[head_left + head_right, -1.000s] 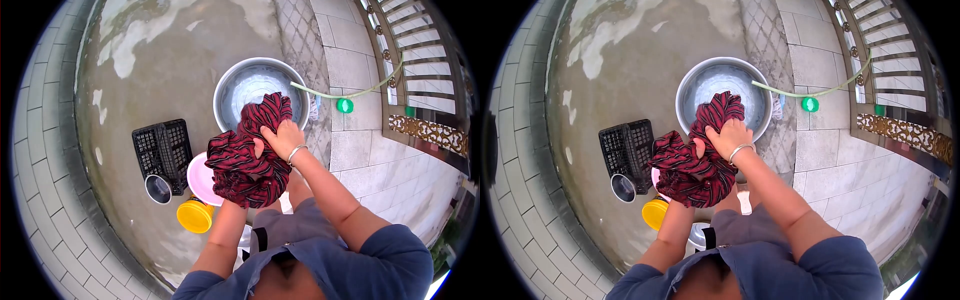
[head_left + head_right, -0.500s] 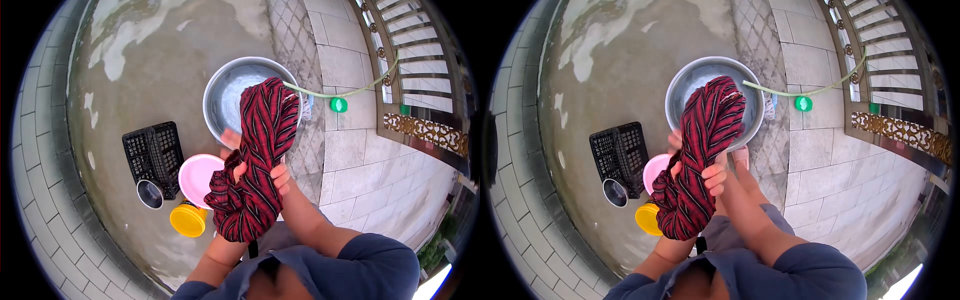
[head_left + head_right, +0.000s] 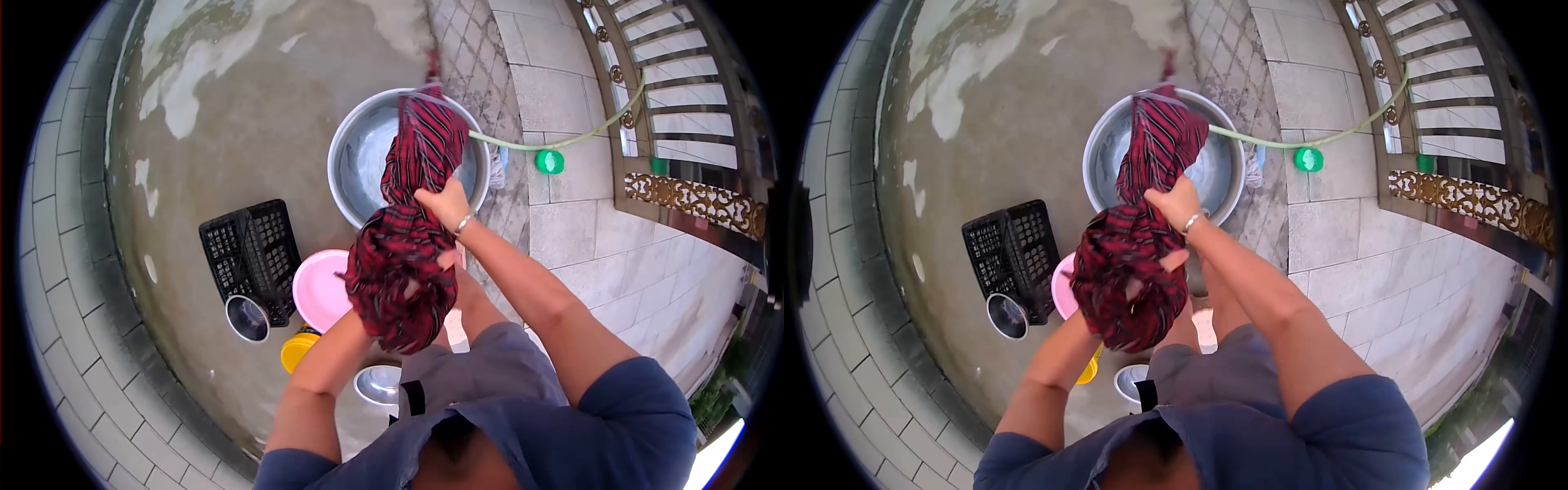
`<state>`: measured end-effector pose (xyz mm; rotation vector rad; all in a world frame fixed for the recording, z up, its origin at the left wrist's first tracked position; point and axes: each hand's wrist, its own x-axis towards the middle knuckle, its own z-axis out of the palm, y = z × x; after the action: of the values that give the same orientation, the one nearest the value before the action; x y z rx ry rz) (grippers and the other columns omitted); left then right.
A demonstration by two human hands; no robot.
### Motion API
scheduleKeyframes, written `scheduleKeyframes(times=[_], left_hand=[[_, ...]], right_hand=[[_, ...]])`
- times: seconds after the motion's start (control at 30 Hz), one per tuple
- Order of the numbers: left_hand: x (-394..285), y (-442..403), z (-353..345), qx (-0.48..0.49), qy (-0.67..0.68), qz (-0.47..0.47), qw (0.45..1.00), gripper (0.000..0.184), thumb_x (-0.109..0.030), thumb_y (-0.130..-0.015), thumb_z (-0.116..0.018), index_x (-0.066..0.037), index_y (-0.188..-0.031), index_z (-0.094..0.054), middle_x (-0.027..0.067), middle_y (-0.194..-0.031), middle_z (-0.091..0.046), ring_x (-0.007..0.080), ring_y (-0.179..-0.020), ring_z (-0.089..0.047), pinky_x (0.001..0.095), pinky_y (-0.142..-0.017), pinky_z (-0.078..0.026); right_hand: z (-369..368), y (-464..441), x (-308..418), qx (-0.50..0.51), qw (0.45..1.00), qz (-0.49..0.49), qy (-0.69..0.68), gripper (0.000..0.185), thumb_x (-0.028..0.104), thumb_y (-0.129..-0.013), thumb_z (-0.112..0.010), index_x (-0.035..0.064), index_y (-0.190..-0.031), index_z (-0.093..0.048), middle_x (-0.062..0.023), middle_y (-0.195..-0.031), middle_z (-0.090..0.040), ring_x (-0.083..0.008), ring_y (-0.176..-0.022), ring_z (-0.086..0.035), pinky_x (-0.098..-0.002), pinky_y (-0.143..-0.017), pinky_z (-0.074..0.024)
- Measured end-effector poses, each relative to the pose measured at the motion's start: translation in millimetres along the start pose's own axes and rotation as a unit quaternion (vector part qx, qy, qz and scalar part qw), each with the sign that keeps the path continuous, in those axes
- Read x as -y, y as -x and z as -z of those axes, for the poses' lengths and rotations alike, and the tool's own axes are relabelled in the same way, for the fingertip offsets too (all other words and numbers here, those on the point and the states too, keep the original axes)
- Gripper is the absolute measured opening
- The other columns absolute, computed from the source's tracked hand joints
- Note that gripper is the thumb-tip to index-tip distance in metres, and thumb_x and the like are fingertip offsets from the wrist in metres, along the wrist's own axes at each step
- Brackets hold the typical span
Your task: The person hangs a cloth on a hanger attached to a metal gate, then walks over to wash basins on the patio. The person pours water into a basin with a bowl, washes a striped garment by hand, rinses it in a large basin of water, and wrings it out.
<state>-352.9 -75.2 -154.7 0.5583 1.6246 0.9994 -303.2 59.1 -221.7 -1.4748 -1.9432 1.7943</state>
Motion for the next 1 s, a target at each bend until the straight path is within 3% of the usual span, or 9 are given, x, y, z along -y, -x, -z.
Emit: scheduleKeyframes(times=[0.27,0.4,0.47,0.5,0.6,0.73,0.93,0.97,1.0], left_hand=[[12.0,-20.8,2.3,0.014,0.183,0.02,0.983,0.059,-0.052,-0.076,-0.042,-0.002,-0.107,-0.041,0.0117,-0.083,-0.047,0.0246,-0.074,-0.046,0.033,-0.064,-0.041],[10.8,-36.3,2.2,-0.008,0.385,0.035,0.922,0.059,-0.052,-0.077,-0.042,-0.001,-0.107,-0.041,0.0124,-0.084,-0.048,0.0253,-0.075,-0.047,0.0335,-0.064,-0.042],[6.0,-39.2,-0.3,0.006,0.453,0.062,0.889,0.058,-0.051,-0.077,-0.041,-0.001,-0.106,-0.041,0.0128,-0.084,-0.049,0.0256,-0.075,-0.048,0.0338,-0.064,-0.042],[3.6,-38.2,-1.0,0.028,0.489,0.079,0.868,0.058,-0.051,-0.077,-0.041,-0.001,-0.106,-0.041,0.013,-0.084,-0.049,0.0258,-0.075,-0.048,0.034,-0.064,-0.042],[-13.8,-31.4,0.0,0.136,0.602,0.1,0.78,0.057,-0.051,-0.078,-0.041,-0.001,-0.105,-0.041,0.0136,-0.084,-0.049,0.0263,-0.075,-0.049,0.0344,-0.064,-0.043],[-11.4,-34.2,-16.4,0.272,0.803,0.021,0.529,0.058,-0.05,-0.082,-0.035,-0.001,-0.113,-0.039,0.0176,-0.097,-0.05,0.0299,-0.085,-0.05,0.0395,-0.068,-0.046],[-0.4,-25.4,-31.7,0.299,0.843,0.051,0.444,0.058,-0.049,-0.085,-0.032,-0.001,-0.117,-0.036,0.0195,-0.104,-0.047,0.0317,-0.086,-0.048,0.0424,-0.068,-0.047],[-6.8,-19.7,-25.5,0.257,0.773,0.093,0.572,0.063,-0.051,-0.078,-0.045,-0.002,-0.118,-0.036,0.0095,-0.093,-0.044,0.0207,-0.073,-0.04,0.0298,-0.057,-0.037],[-15.4,-10.5,-24.7,0.258,0.773,0.093,0.571,0.063,-0.051,-0.078,-0.045,-0.002,-0.118,-0.036,0.0095,-0.093,-0.044,0.0207,-0.073,-0.04,0.0298,-0.057,-0.037]], right_hand=[[-7.0,-21.7,4.2,-0.049,0.996,-0.003,0.079,0.063,0.035,-0.058,-0.063,-0.0149,-0.093,-0.047,-0.0269,-0.082,-0.058,-0.0375,-0.08,-0.058,-0.0373,-0.074,-0.0455],[2.9,-19.4,28.8,0.086,0.947,-0.071,0.3,0.076,0.046,-0.062,-0.055,-0.0162,-0.103,-0.04,-0.0276,-0.084,-0.057,-0.0374,-0.081,-0.057,-0.037,-0.077,-0.0444],[7.4,-25.6,17.2,0.136,0.97,-0.012,0.203,0.074,0.046,-0.065,-0.055,-0.0129,-0.107,-0.04,-0.0249,-0.091,-0.057,-0.0339,-0.086,-0.057,-0.0355,-0.078,-0.0436],[9.8,-19.7,13.4,0.177,0.98,0.069,-0.064,0.071,0.048,-0.071,-0.052,-0.0065,-0.114,-0.039,-0.0198,-0.099,-0.057,-0.0263,-0.09,-0.056,-0.0348,-0.078,-0.0434],[9.9,12.5,-9.4,0.182,0.815,-0.104,-0.541,0.078,0.066,-0.075,-0.038,0.0048,-0.123,-0.037,-0.01,-0.102,-0.056,-0.0173,-0.085,-0.055,-0.0314,-0.071,-0.0469],[-15.6,30.2,-26.4,0.271,0.665,-0.138,-0.682,0.064,0.056,-0.08,-0.034,0.0092,-0.123,-0.038,-0.0106,-0.112,-0.051,-0.0221,-0.094,-0.05,-0.0361,-0.08,-0.0357],[-28.6,-3.9,6.5,0.306,0.508,-0.068,-0.802,0.04,0.034,-0.088,-0.036,0.0119,-0.12,-0.041,-0.0144,-0.124,-0.042,-0.0323,-0.117,-0.037,-0.0451,-0.105,-0.0117],[-18.7,-5.2,9.3,0.354,0.455,0.008,-0.817,0.037,0.033,-0.088,-0.036,0.0102,-0.117,-0.043,-0.0123,-0.117,-0.047,-0.0291,-0.109,-0.043,-0.0447,-0.102,-0.0189],[-9.0,-5.0,13.0,0.385,0.427,0.049,-0.817,0.034,0.031,-0.088,-0.036,0.009,-0.112,-0.045,-0.0096,-0.107,-0.049,-0.0254,-0.1,-0.046,-0.0433,-0.097,-0.0247]])
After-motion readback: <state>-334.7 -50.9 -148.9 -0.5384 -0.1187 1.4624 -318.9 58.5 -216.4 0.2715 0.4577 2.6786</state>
